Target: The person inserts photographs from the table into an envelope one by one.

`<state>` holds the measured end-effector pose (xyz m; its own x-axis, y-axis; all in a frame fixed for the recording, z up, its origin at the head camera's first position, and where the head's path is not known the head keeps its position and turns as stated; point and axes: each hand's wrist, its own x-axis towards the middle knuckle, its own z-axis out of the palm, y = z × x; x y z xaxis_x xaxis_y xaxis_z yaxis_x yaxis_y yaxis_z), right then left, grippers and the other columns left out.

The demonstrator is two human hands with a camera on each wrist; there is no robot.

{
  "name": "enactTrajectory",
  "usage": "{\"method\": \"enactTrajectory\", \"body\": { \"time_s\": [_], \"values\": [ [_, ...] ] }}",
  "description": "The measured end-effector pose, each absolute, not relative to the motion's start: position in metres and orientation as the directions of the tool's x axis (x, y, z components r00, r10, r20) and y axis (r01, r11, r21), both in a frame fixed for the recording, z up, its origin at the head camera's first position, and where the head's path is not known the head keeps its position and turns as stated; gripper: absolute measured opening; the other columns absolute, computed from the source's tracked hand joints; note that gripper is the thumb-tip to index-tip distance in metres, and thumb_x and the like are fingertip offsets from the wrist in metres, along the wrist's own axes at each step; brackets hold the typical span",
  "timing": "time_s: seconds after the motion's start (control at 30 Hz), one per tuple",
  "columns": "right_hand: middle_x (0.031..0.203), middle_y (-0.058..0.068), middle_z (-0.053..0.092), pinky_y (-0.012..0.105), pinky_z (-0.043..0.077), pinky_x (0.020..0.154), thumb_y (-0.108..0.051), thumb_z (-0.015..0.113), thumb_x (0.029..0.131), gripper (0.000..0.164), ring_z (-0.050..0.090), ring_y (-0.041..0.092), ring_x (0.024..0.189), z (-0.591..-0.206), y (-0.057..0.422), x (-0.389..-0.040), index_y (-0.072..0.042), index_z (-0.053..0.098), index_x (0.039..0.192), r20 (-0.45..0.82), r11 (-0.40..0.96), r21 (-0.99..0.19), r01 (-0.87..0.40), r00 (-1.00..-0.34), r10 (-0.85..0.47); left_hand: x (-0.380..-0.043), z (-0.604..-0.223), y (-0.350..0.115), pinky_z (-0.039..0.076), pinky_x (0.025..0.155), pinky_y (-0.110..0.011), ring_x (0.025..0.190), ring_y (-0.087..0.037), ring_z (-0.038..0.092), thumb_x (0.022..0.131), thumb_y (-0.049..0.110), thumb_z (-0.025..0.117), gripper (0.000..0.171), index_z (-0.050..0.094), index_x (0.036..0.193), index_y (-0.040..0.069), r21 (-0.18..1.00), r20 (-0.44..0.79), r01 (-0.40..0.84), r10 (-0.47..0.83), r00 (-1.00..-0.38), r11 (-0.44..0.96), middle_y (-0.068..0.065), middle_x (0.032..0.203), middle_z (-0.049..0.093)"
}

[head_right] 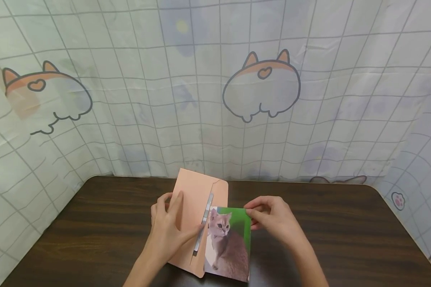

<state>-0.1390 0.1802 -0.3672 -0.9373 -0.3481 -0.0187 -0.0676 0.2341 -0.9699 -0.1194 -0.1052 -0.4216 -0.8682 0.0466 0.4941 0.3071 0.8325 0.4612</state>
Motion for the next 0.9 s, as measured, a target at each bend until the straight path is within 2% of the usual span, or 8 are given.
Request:
{"method": "enactTrajectory", "body": {
  "time_s": [0.6, 0.9],
  "values": [
    [0.095, 0.016, 0.076, 0.032, 0.063, 0.070, -0.002, 0.068, 0.099, 0.026, 0.072, 0.011, 0.074, -0.366, 0.175, -0.137, 0.018, 0.066, 0.116, -0.009, 0.225, -0.972, -0.075, -0.936, -0.353, -0.119, -0.420, -0.105, 0.043, 0.093, -0.057, 0.121, -0.045, 0.042, 0.073, 0.040, 0.094, 0.094, 0.055, 0.148, -0.004, 0.459, 0.474, 0.291, 0.045, -0.879, 0.839, -0.027, 0.143, 0.045],
    [0.095, 0.015, 0.076, 0.035, 0.063, 0.071, -0.003, 0.069, 0.099, 0.025, 0.072, 0.012, 0.074, -0.368, 0.169, -0.136, 0.017, 0.068, 0.114, -0.014, 0.232, -0.970, -0.070, -0.939, -0.344, -0.119, -0.421, -0.104, 0.042, 0.092, -0.056, 0.122, -0.044, 0.041, 0.073, 0.037, 0.095, 0.094, 0.056, 0.147, -0.004, 0.461, 0.478, 0.299, 0.050, -0.877, 0.836, -0.027, 0.143, 0.045]
  ]
}}
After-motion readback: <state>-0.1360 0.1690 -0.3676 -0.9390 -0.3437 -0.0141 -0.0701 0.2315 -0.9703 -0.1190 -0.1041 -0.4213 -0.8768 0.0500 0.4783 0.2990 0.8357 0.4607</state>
